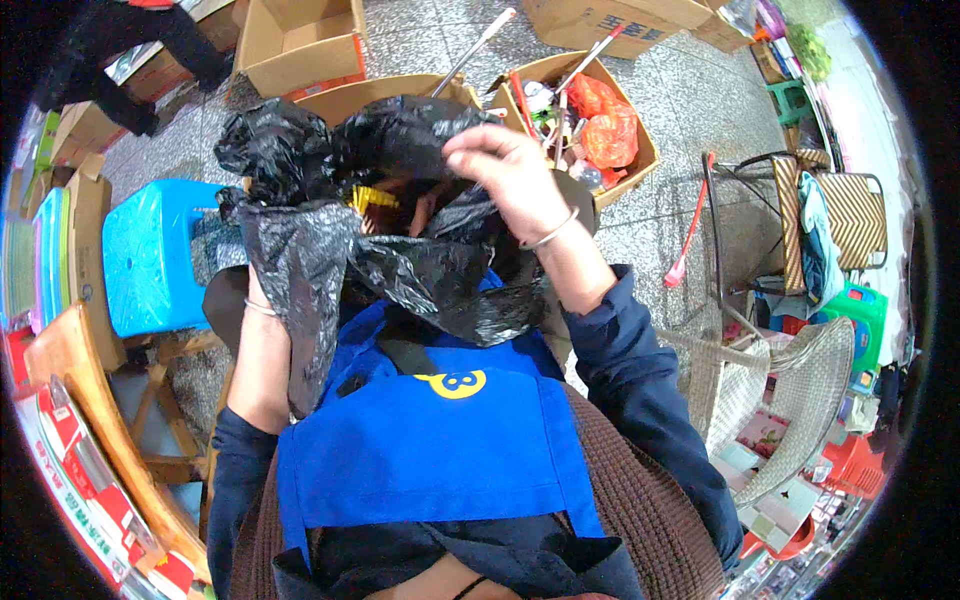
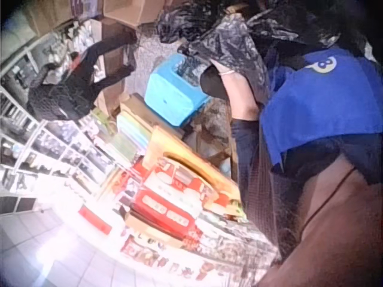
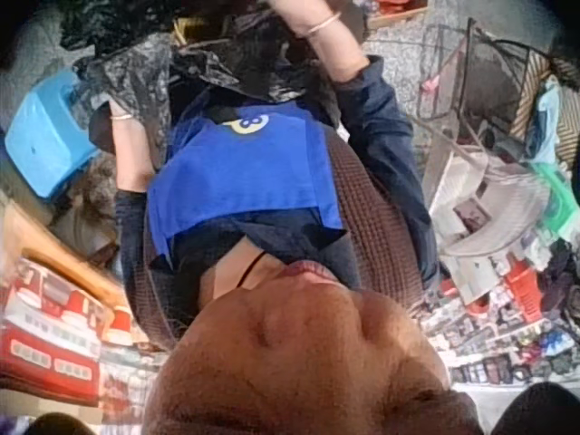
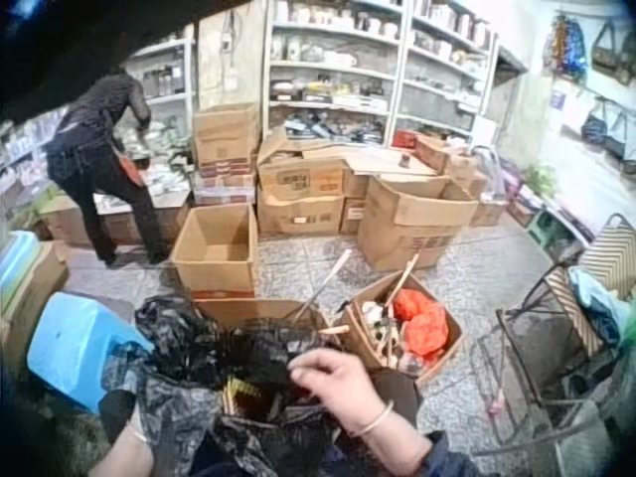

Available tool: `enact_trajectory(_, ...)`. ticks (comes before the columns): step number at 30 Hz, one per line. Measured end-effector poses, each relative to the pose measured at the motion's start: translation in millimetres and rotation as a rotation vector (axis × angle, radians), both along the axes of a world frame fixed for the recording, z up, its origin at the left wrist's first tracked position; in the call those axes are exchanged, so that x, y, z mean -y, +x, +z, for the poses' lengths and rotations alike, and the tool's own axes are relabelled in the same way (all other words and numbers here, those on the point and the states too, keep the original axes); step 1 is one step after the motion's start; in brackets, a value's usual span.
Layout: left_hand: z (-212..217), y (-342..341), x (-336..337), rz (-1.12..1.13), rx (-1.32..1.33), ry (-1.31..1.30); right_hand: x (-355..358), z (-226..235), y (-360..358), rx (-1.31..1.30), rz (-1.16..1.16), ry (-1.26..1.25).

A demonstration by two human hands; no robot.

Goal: The person sits on the floor and assembles long-handled brooms by inserting metal poles into brush heads. They retrieve brush heads from a black plastic bag and place the assembled brooms into a cardboard box.

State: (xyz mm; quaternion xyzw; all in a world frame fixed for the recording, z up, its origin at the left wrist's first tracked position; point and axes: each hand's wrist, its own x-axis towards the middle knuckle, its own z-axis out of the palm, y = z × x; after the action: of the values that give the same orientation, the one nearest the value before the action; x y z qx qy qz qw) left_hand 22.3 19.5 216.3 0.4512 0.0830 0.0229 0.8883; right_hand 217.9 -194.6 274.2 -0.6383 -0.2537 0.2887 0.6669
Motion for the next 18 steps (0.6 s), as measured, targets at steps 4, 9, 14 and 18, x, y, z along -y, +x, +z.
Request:
enact_trajectory(4,21.2,53.7,-8.3,0.093,-0.004,-0.405,27.9,26.7,55.7,0.128,-0.302,0.054)
enact_trajectory(9,56.2,162.9,17.4,0.159,0.049,-0.120,80.4,65.2,128.8,0.191,-0.590,0.252)
enact_trajectory(14,62.0,246.7,65.9,0.014,-0.219,-0.220,152.7,70.4,181.9,0.328,-0.689,0.341)
enact_trajectory(18,-11.9,283.0,109.9,0.005,-0.207,-0.201,201.7,-1.1,209.1,0.457,-0.854,0.002)
